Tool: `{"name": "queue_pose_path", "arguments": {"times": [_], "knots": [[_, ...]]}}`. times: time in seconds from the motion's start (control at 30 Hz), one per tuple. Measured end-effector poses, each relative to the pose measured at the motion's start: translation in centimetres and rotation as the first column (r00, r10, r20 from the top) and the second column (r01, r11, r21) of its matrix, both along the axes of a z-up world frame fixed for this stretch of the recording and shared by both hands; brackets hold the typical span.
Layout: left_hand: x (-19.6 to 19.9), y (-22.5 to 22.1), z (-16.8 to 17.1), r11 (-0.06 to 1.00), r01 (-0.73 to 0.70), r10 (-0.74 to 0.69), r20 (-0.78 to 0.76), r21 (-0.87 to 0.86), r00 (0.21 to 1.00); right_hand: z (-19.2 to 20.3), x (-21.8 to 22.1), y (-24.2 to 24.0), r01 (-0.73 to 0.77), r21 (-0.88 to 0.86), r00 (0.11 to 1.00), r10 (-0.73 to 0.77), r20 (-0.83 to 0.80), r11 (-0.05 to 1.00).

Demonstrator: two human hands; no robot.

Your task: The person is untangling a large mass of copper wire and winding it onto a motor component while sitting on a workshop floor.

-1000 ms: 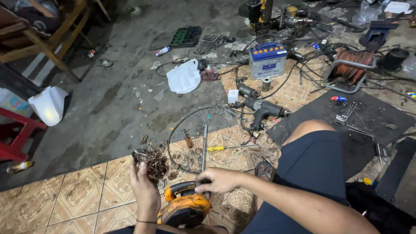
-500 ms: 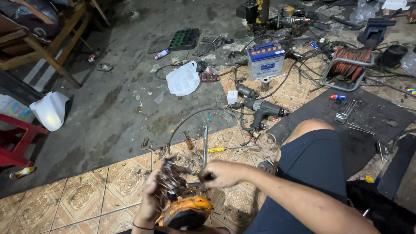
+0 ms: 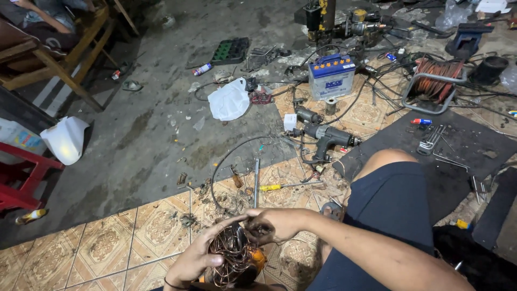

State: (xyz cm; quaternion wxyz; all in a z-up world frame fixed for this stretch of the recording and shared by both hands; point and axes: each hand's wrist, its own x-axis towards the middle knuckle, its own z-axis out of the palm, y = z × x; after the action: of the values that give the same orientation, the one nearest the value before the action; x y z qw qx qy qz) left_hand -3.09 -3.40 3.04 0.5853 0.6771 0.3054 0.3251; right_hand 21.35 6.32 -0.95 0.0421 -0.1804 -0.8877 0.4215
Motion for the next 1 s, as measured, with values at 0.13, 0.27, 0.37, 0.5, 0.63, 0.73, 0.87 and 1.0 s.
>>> {"name": "queue_pose_path", "arguments": {"times": [0.13, 0.27, 0.37, 0.5, 0.63, 0.73, 0.87, 1.0], "knots": [[0.1, 0.0, 0.2, 0.999, -0.001, 0.001, -0.020, -0.033, 1.000, 0.1, -0.1, 0.1, -0.040, -0.079, 0.994, 0.048, 0.102, 0.996], [0.8, -0.4, 0.6, 0.996, 0.040, -0.041, -0.011, -0.075, 0.999, -1.0, 0.1, 0.2, -0.115, -0.082, 0.988, 0.122, 0.098, 0.990], [1.5, -0.6, 2.0, 0.990, 0.095, -0.088, 0.068, -0.106, 0.994, -3.4, 0.1, 0.9, -0.146, -0.116, 0.980, 0.160, 0.122, 0.982], [1.1, -0.4, 1.2, 0.995, 0.057, -0.060, -0.026, -0.085, 0.998, -3.3, 0.1, 1.1, -0.134, -0.142, 0.990, 0.127, -0.062, 0.981], [1.4, -0.5, 2.0, 0.987, 0.142, -0.146, -0.056, -0.069, 0.988, -3.4, 0.2, 1.4, -0.190, -0.518, 0.979, 0.121, -0.165, 0.834], [1.7, -0.9, 3.7, 0.975, 0.222, -0.223, -0.079, -0.013, 0.972, 0.7, 0.4, 0.5, -0.092, -0.322, 0.996, 0.083, -0.043, 0.942], [1.5, -1.2, 4.0, 0.910, 0.361, -0.309, 0.246, -0.204, 0.919, 1.6, 1.0, 1.5, -0.080, -0.395, 0.996, 0.085, -0.005, 0.915], [0.3, -1.6, 2.4, 0.930, 0.350, -0.267, 0.451, -0.111, 0.852, 1.8, 1.4, 2.4, -0.082, -0.504, 0.996, 0.088, -0.013, 0.860]]}}
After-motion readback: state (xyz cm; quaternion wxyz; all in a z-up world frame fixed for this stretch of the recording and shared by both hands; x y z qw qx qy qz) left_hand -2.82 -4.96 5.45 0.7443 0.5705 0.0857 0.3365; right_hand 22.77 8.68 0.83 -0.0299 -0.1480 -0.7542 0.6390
